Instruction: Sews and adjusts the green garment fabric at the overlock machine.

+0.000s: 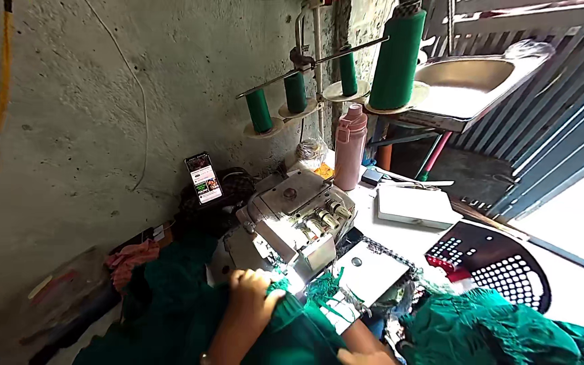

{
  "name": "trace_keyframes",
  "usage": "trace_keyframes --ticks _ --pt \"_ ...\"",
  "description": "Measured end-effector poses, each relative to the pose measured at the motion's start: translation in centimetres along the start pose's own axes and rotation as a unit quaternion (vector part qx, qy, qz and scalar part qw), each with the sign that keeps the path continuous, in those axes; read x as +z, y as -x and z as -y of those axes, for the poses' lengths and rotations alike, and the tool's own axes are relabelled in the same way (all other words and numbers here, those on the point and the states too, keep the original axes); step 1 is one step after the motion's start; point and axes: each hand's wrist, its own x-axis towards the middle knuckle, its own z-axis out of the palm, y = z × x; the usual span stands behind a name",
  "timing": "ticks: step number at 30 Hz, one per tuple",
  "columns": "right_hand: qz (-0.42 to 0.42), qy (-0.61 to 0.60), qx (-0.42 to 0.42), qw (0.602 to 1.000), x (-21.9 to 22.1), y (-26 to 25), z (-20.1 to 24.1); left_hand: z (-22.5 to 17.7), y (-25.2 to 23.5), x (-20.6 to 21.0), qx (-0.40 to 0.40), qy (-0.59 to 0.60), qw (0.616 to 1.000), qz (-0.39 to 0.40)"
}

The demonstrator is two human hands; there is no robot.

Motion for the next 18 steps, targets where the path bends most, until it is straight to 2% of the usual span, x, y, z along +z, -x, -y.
trace_keyframes --ticks 2,4,7,9,11,13,15,16,18 --pt "-0.011 0.032 0.076 0.997 2.5 -0.4 -4.4 0.2 -0.6 3.6 0.005 0.023 1.000 -0.006" --pt "0.015 0.032 0.116 0.993 3.4 -0.4 -5.3 -0.2 -0.5 4.4 0.008 0.035 0.999 -0.032" --pt "0.173 0.040 0.178 0.968 0.3 -0.4 -3.8 0.1 -0.3 4.5 0.006 0.060 0.997 -0.047" --pt "0.208 0.041 0.161 0.964 -3.5 -0.4 -3.3 0.1 -0.2 4.5 0.004 0.067 0.997 -0.047" --pt "0.139 0.004 0.092 0.986 -7.3 -1.6 -1.7 0.0 -0.2 4.6 0.000 0.068 0.996 -0.050" --pt "-0.054 -0.018 0.012 0.998 -8.6 -4.1 0.0 -0.2 -0.2 4.6 -0.003 0.062 0.997 -0.051" --pt "-0.238 0.000 -0.022 0.971 -7.6 -7.6 0.6 -0.5 -0.2 4.5 -0.008 0.036 0.998 -0.054" --pt "-0.280 0.005 -0.017 0.960 -7.2 -9.1 0.9 -0.8 -0.1 4.3 -0.012 0.013 0.998 -0.057" --pt "-0.297 -0.002 0.012 0.955 -6.5 -10.9 1.7 -1.8 -0.1 4.0 -0.023 -0.043 0.997 -0.065"
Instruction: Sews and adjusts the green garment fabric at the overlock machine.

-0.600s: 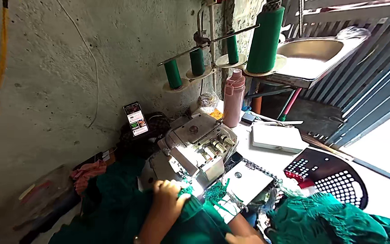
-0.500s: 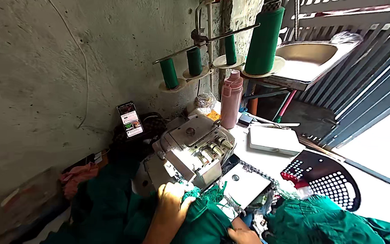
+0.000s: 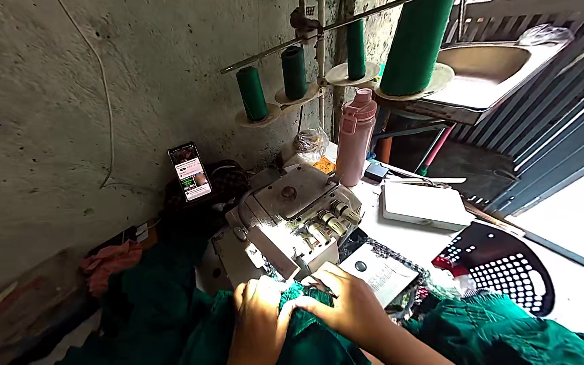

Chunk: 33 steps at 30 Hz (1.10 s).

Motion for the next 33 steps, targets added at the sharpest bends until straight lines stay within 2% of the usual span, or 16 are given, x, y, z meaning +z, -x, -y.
trace_keyframes --ticks 4,8,12,16,20,24,29,33 --pt "-0.015 -0.082 0.042 0.996 2.1 0.2 0.0 -1.7 0.4 0.2 0.008 -0.054 0.998 -0.030" --pt "-0.014 -0.258 0.106 0.960 1.6 0.3 -0.8 0.2 1.8 0.9 -0.008 0.015 0.998 -0.054" --pt "0.027 -0.317 0.134 0.938 1.4 0.0 -0.4 0.8 1.7 -0.3 -0.107 0.138 0.985 -0.006" --pt "0.029 -0.325 0.101 0.940 1.4 -0.1 -0.3 0.6 0.7 -0.9 -0.161 0.221 0.961 0.044" --pt "0.013 -0.283 0.058 0.957 1.6 -0.1 -0.5 0.4 0.6 0.1 -0.157 0.266 0.951 -0.021" --pt "0.021 -0.227 0.051 0.972 1.7 0.0 -0.3 -0.5 0.3 0.6 -0.151 0.213 0.964 -0.055" --pt "0.024 -0.271 0.109 0.956 1.7 -0.6 0.0 -0.6 0.7 0.1 -0.155 0.182 0.971 -0.025" --pt "0.018 -0.202 0.088 0.975 1.7 -0.9 -0.2 -0.7 0.9 -0.7 -0.141 0.108 0.984 -0.020"
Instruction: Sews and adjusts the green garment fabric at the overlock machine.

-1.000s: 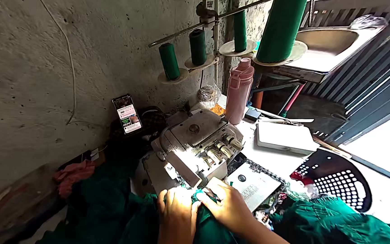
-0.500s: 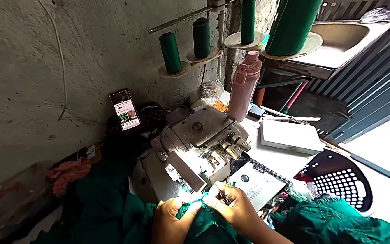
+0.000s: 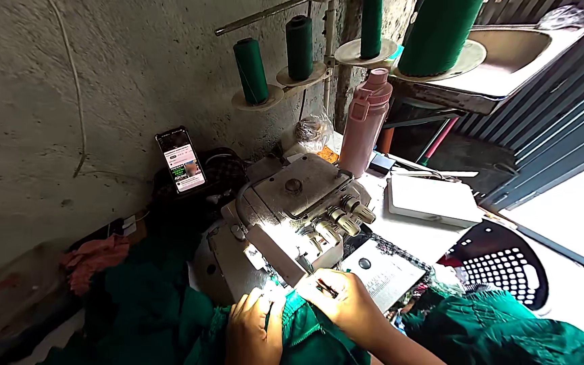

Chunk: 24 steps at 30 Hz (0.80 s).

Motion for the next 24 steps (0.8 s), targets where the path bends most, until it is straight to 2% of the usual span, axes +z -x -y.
trace_keyframes --ticks 5,8,14,19,24 --pt "-0.048 0.119 -0.054 0.990 0.8 -0.4 -0.5 -0.1 -0.3 0.6 -0.009 -0.056 0.997 -0.060" --pt "-0.043 0.119 -0.007 0.992 1.0 -1.0 -0.3 0.0 -0.7 1.0 -0.031 -0.048 0.996 -0.067" --pt "-0.082 0.213 -0.067 0.971 1.4 -1.4 -0.3 0.2 -1.9 0.5 -0.067 -0.060 0.996 -0.026" --pt "-0.079 0.256 -0.096 0.959 1.1 -1.7 0.2 0.2 -2.7 -0.2 -0.093 -0.056 0.994 0.027" --pt "-0.097 0.288 -0.118 0.945 1.5 -2.1 0.4 0.4 -3.2 -0.1 -0.098 -0.087 0.991 0.020"
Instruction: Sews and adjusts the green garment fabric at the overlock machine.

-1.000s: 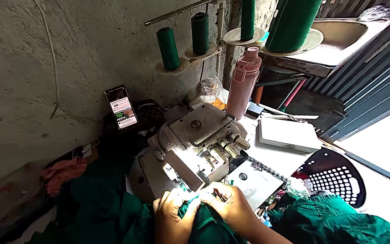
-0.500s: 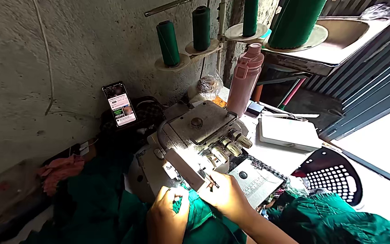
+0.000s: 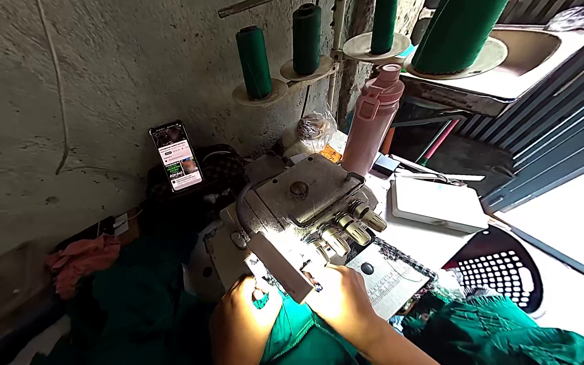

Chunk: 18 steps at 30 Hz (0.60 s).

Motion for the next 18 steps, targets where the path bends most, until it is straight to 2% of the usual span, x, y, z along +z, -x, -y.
trace_keyframes --ticks 5,10,15,18 --pt "0.007 0.000 0.001 1.000 -0.1 0.1 -0.3 0.4 0.5 1.0 0.027 0.003 0.999 -0.047" --pt "0.022 -0.090 0.018 0.996 -1.0 0.6 -0.6 1.5 0.6 1.2 0.061 0.053 0.995 -0.049" --pt "0.042 -0.059 -0.005 0.997 -0.7 0.7 -0.5 0.8 0.7 1.6 0.059 0.006 0.995 -0.080" --pt "0.046 -0.046 -0.003 0.998 -0.8 0.5 -0.5 0.3 0.8 1.5 0.036 -0.034 0.996 -0.068"
